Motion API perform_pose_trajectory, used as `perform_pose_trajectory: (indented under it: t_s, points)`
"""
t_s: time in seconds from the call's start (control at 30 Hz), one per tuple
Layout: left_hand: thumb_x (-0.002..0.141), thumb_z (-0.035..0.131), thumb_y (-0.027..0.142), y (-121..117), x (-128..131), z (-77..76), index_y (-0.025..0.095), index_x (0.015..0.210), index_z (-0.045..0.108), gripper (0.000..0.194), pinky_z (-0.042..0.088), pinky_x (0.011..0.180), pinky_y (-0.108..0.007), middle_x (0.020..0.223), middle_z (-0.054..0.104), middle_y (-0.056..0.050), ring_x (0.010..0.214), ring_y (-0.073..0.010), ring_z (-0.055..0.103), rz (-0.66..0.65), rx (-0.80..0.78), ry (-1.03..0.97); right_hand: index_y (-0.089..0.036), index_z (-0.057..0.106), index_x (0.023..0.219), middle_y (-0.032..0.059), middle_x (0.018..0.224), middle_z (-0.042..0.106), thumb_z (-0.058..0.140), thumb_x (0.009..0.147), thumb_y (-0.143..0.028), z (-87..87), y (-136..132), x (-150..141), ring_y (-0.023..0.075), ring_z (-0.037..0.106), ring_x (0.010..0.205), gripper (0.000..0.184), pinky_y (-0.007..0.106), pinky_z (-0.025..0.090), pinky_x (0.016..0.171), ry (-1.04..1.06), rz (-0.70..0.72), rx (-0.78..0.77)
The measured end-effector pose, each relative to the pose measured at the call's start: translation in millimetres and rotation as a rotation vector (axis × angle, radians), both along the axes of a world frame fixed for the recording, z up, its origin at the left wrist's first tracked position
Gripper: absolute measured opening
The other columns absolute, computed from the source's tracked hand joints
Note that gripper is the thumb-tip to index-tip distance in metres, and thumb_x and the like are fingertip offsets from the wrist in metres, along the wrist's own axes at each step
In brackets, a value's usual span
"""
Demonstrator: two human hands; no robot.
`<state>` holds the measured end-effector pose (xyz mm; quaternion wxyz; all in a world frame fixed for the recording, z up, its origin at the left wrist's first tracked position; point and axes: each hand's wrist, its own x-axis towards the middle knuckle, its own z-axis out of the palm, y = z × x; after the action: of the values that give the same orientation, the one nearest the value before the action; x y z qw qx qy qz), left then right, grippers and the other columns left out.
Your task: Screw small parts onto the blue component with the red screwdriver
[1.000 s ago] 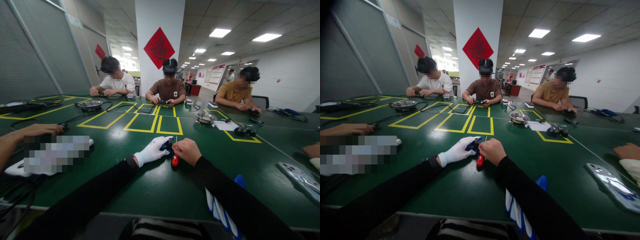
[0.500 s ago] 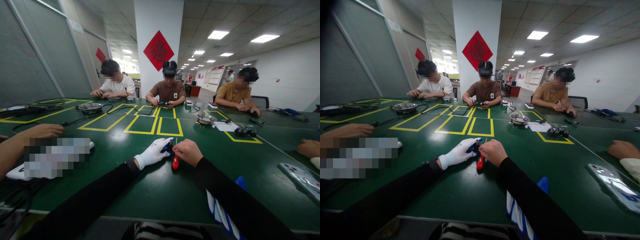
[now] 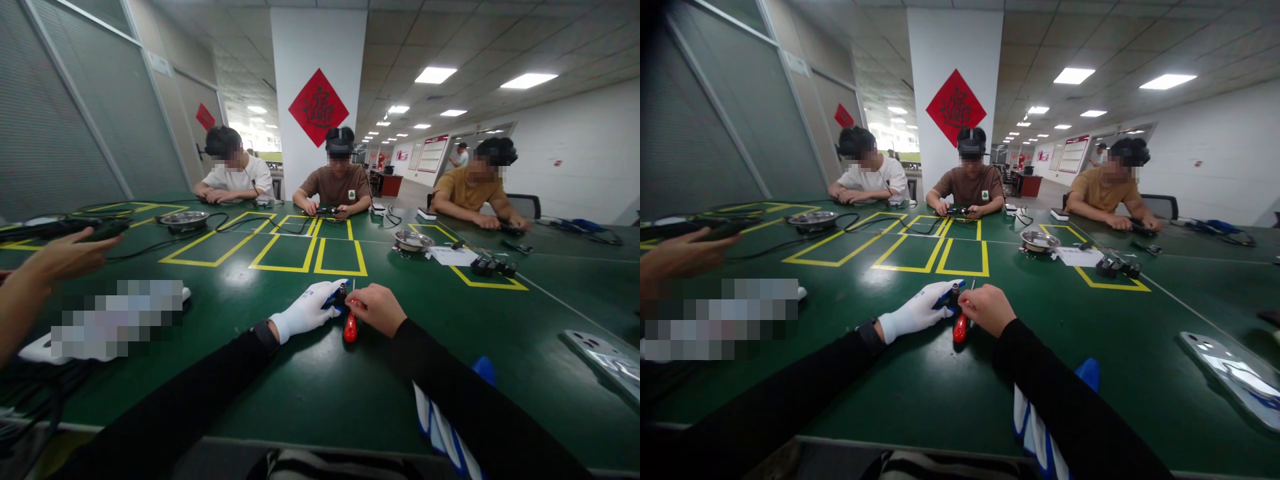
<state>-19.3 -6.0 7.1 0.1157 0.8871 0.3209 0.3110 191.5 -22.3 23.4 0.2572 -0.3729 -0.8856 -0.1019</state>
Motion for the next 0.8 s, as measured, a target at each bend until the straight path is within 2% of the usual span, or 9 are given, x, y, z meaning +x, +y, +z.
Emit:
perform_pose_trajectory:
  t_s: [0.2,0.43,0.6,0.8]
  points:
    - [0.08,0.06,0.024,-0.5,0.0,-0.5,0.018,0.132,0.047,0.055,0.038,0.106,-0.043,0.13,0.055,-0.013,0.121,-0.0264,0.05,-0.012,-0.014,-0.008,-0.018,0.068,0.086,0.0007,0.071,0.07,0.058,0.084,-0.02,0.3,2.6,0.7,0.0131,0.057,0.063,0.011,0.026,0.035,0.067,-0.032,0.046,-0.004]
    - [0.08,0.06,0.023,0.3,0.3,-2.9,0.017,0.135,0.044,0.057,0.037,0.107,-0.044,0.13,0.055,-0.013,0.122,-0.0266,0.049,-0.012,-0.011,-0.009,-0.018,0.066,0.086,0.0018,0.07,0.068,0.053,0.087,-0.021,0.7,7.6,2.8,0.0129,0.058,0.064,0.014,0.028,0.034,0.07,-0.114,0.128,0.112]
    - [0.079,0.06,0.022,1.7,0.3,-4.5,0.018,0.131,0.048,0.054,0.037,0.107,-0.043,0.13,0.055,-0.012,0.122,-0.0263,0.05,-0.028,-0.002,-0.036,-0.017,0.064,0.086,0.0018,0.068,0.067,0.05,0.088,-0.021,-2.1,9.0,2.6,0.0131,0.056,0.061,0.014,0.028,0.033,0.068,-0.136,0.104,0.159]
    - [0.08,0.06,0.022,1.9,0.7,-5.0,0.018,0.131,0.048,0.053,0.036,0.108,-0.043,0.131,0.055,-0.012,0.123,-0.0261,0.049,-0.032,0.005,-0.026,-0.018,0.063,0.084,0.0007,0.066,0.067,0.053,0.085,-0.018,-2.7,9.5,1.5,0.0125,0.055,0.059,0.01,0.028,0.033,0.067,-0.121,0.099,0.122]
